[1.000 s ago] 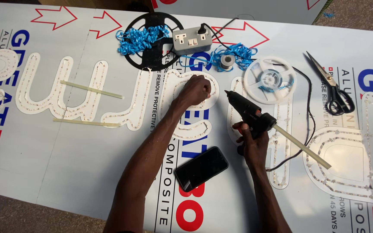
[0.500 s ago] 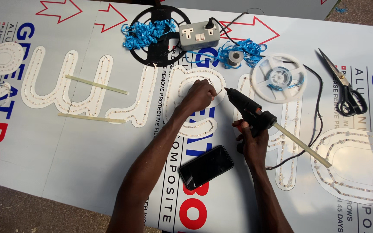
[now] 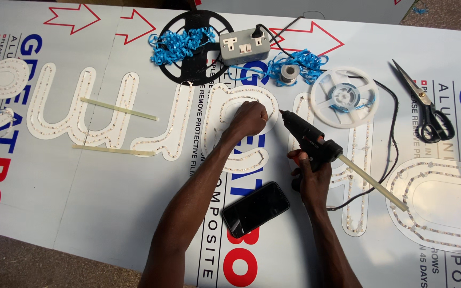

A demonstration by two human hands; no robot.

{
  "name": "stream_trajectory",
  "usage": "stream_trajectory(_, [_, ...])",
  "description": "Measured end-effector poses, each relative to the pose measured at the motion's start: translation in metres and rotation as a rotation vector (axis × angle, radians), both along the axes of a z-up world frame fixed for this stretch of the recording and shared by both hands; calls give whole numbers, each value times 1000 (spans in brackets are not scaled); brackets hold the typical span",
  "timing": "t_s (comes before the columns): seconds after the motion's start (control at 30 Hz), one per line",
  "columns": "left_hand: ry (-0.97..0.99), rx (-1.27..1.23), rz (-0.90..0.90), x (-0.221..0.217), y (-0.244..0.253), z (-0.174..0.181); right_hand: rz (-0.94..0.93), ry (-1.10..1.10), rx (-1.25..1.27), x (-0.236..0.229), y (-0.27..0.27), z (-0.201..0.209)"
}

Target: The person applies hot glue along the edges of white letter cutouts laid out on a large white board. They use a hot glue gun in their right hand to trace the outlines of the letters while occasionally using their left hand to hold the letters in place.

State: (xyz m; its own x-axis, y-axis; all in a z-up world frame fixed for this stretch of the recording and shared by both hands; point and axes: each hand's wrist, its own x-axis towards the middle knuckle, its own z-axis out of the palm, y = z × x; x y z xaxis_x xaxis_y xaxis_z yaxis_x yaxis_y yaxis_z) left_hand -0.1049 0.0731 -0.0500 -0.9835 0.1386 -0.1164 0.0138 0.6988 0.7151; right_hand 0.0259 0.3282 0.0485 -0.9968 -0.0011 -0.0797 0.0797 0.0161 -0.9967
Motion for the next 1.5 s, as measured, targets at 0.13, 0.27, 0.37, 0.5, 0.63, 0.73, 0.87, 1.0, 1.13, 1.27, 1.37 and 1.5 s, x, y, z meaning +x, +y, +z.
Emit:
stream_trajectory(0.13, [74, 3, -54, -1, 1, 54, 9, -29, 26, -1, -6, 16])
stream_trajectory(0.27, [56, -144, -83, -17, -5, 40, 13, -53, 91, 2, -9, 20])
stream_trajectory(0.37, [3, -261, -35, -27, -5, 38, 19, -83, 124, 3, -9, 16])
stream_trajectory(0.5, [-84, -409, 0, -41, -3, 50, 26, -157, 223, 5, -8, 19])
stream_trajectory(0.63, [-148, -425, 16, -39, 0, 71, 28, -136, 292, 5, -11, 16])
stream_trajectory(0.73, [-104, -435, 23, -23, -6, 76, 37, -134, 302, 4, -11, 8])
stream_trajectory(0.87, [36, -108, 140, 21, -20, 94, 55, -135, 344, 7, -11, 16])
stream_trajectory(1.0, [241, 143, 389, 36, -44, 80, 83, -119, 400, 6, -7, 14])
stream_trajectory(1.13, [386, 250, 523, 50, -77, 76, 84, -83, 389, 3, -12, 12])
stream_trajectory(1.27, [538, 137, 580, 70, -113, 46, 89, -83, 400, 11, -9, 12])
stream_trajectory(1.37, [592, 101, 583, 74, -117, 37, 80, -98, 410, 14, -19, 46])
stream_trajectory(1.5, [608, 61, 559, 73, -116, 28, 75, -117, 429, 9, -28, 49])
